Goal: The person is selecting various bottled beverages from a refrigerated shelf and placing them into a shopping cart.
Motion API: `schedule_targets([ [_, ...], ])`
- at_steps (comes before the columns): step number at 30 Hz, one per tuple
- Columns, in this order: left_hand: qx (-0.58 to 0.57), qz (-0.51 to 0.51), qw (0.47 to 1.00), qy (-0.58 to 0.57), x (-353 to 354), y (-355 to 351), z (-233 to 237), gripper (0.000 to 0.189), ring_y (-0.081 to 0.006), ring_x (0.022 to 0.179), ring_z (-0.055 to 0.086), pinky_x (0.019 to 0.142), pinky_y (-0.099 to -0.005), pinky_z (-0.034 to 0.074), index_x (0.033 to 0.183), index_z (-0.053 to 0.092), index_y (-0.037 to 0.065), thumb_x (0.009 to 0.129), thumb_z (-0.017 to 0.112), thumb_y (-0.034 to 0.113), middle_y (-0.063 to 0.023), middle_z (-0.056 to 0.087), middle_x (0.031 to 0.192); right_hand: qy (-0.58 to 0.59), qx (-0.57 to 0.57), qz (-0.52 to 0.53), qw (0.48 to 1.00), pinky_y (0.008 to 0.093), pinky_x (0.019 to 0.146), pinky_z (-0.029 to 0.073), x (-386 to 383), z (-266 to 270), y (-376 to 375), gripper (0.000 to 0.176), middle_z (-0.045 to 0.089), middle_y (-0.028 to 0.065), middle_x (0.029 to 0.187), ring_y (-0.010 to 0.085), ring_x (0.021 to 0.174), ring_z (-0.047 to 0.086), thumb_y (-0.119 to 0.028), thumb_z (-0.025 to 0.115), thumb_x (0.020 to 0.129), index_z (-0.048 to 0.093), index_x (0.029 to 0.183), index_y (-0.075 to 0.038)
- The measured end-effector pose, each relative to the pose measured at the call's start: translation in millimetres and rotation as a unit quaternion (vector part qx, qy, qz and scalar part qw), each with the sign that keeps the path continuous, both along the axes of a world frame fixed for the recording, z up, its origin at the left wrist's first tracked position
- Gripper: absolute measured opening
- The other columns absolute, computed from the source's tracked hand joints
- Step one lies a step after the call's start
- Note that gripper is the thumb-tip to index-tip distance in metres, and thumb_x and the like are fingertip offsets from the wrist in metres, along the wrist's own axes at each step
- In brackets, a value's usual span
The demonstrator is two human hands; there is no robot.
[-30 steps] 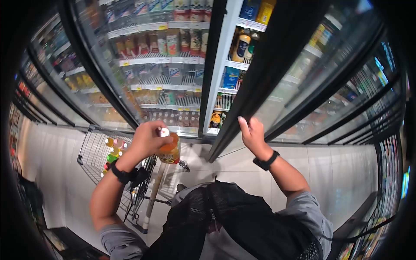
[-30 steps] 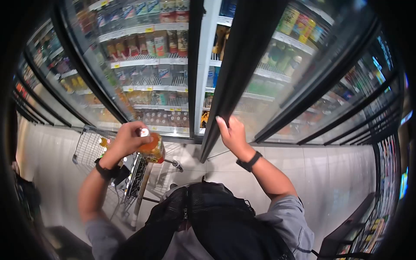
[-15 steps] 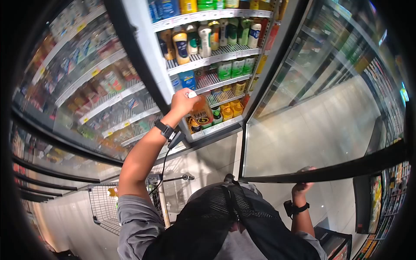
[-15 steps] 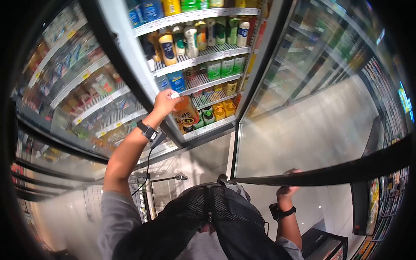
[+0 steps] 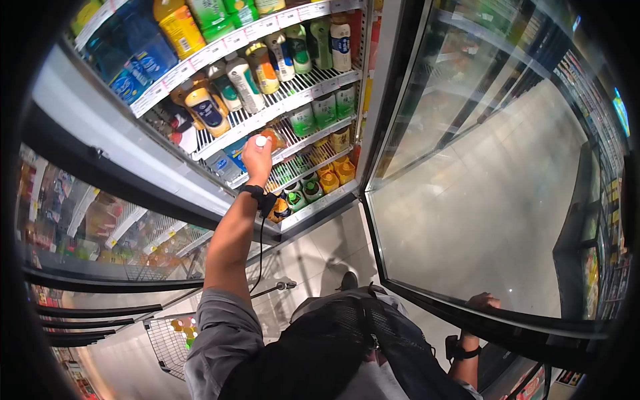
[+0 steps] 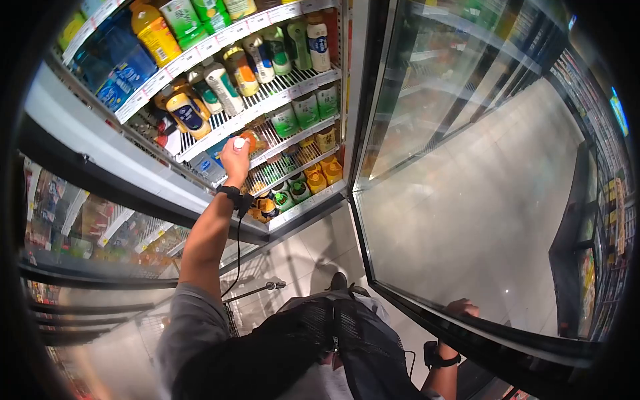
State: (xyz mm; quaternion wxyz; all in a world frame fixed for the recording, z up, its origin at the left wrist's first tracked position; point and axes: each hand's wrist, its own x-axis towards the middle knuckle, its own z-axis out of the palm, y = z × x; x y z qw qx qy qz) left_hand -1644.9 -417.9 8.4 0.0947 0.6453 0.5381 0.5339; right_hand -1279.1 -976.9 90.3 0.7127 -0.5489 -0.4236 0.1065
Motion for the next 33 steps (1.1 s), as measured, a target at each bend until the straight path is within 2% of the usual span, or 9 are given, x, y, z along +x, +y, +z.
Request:
schedule_targets([
  [2, 0.053, 0.022, 0.998, 0.019, 6, 14, -15, 0.029, -0.0353, 0.078, 0.065, 0.072, -0.0434, 0.051, 0.091, 0.068, 0.003, 0.078, 0.079, 0.026, -0.0174, 0.068, 0.085, -0.015, -0.051, -0.009, 0.999, 0.0302, 0.057, 0.046, 12, -1, -7, 0.033, 0.043, 0.0033, 0.066, 0.0164, 0.061, 0.046, -0.032, 0.058, 0.093, 0.04, 0.08, -0.008],
  [7, 0.004, 0.086, 0.995, 0.046, 12, 46, -20, 0.027, -0.038, 0.076, 0.063, 0.071, -0.0462, 0.049, 0.09, 0.068, 0.002, 0.079, 0.077, 0.025, -0.0185, 0.067, 0.083, -0.019, -0.066, -0.042, 0.997, 0.0331, 0.058, 0.049, 21, 17, 0, 0.038, 0.053, 0.0094, 0.066, 0.0204, 0.062, 0.052, -0.036, 0.059, 0.091, 0.04, 0.074, -0.007],
  [14, -0.025, 0.084, 0.996, 0.034, 20, 47, -20, 0.028, -0.0314, 0.071, 0.056, 0.069, -0.0442, 0.046, 0.088, 0.068, 0.002, 0.082, 0.074, 0.029, -0.0124, 0.058, 0.072, -0.082, -0.077, -0.049, 0.992, 0.0333, 0.059, 0.051, 45, 18, 1, 0.037, 0.055, 0.0103, 0.066, 0.0214, 0.062, 0.056, -0.029, 0.064, 0.089, 0.041, 0.072, -0.006],
  [18, -0.089, 0.146, 0.985, 0.038, 26, 60, -23, 0.028, -0.0324, 0.087, 0.058, 0.077, -0.0421, 0.046, 0.091, 0.069, 0.005, 0.08, 0.075, 0.03, -0.0145, 0.064, 0.089, -0.118, -0.101, -0.054, 0.986, 0.0326, 0.06, 0.05, 53, 20, 5, 0.036, 0.055, 0.0105, 0.066, 0.0209, 0.062, 0.056, -0.027, 0.065, 0.089, 0.04, 0.073, -0.006],
  [21, 0.052, 0.177, 0.976, 0.113, 29, 70, -21, 0.035, -0.0379, 0.087, 0.062, 0.079, -0.0428, 0.049, 0.1, 0.071, 0.004, 0.08, 0.074, 0.032, -0.0188, 0.069, 0.094, -0.114, -0.1, -0.133, 0.979, 0.0325, 0.069, 0.054, 51, 22, 11, 0.041, 0.051, 0.006, 0.054, 0.0184, 0.049, 0.054, -0.03, 0.052, 0.096, 0.039, 0.062, -0.01],
  [23, -0.068, 0.121, 0.99, 0.036, 33, 73, -14, 0.036, -0.0405, 0.098, 0.063, 0.086, -0.0445, 0.049, 0.104, 0.071, 0.003, 0.08, 0.072, 0.031, -0.0215, 0.069, 0.107, -0.076, -0.087, -0.064, 0.991, 0.0294, 0.06, 0.048, 59, 15, 1, 0.036, 0.055, 0.01, 0.067, 0.0191, 0.061, 0.054, -0.026, 0.065, 0.089, 0.04, 0.073, -0.006],
  [26, -0.102, 0.102, 0.987, 0.073, 20, 107, -45, 0.038, -0.0399, 0.091, 0.066, 0.085, -0.0461, 0.05, 0.108, 0.07, 0.006, 0.082, 0.071, 0.034, -0.0184, 0.071, 0.1, -0.073, -0.091, -0.022, 0.993, 0.0285, 0.059, 0.047, 63, 9, -7, 0.036, 0.053, 0.0079, 0.064, 0.0171, 0.059, 0.052, -0.024, 0.065, 0.088, 0.038, 0.07, -0.007],
  [29, -0.158, 0.095, 0.975, 0.122, 13, 133, -57, 0.042, -0.0395, 0.104, 0.062, 0.092, -0.0443, 0.048, 0.116, 0.066, 0.008, 0.085, 0.067, 0.036, -0.0196, 0.066, 0.115, -0.086, -0.11, -0.067, 0.988, 0.0283, 0.058, 0.046, 48, 18, 2, 0.037, 0.049, 0.0054, 0.06, 0.0155, 0.057, 0.051, -0.022, 0.065, 0.088, 0.038, 0.067, -0.008],
  [33, -0.22, 0.072, 0.962, 0.145, 32, 106, -25, 0.051, -0.0381, 0.113, 0.059, 0.097, -0.0437, 0.046, 0.123, 0.063, 0.009, 0.083, 0.069, 0.041, -0.0203, 0.061, 0.126, -0.02, -0.115, -0.061, 0.991, 0.0294, 0.057, 0.048, 38, 11, -8, 0.035, 0.049, 0.006, 0.065, 0.0162, 0.06, 0.049, -0.026, 0.054, 0.093, 0.038, 0.067, -0.009],
])
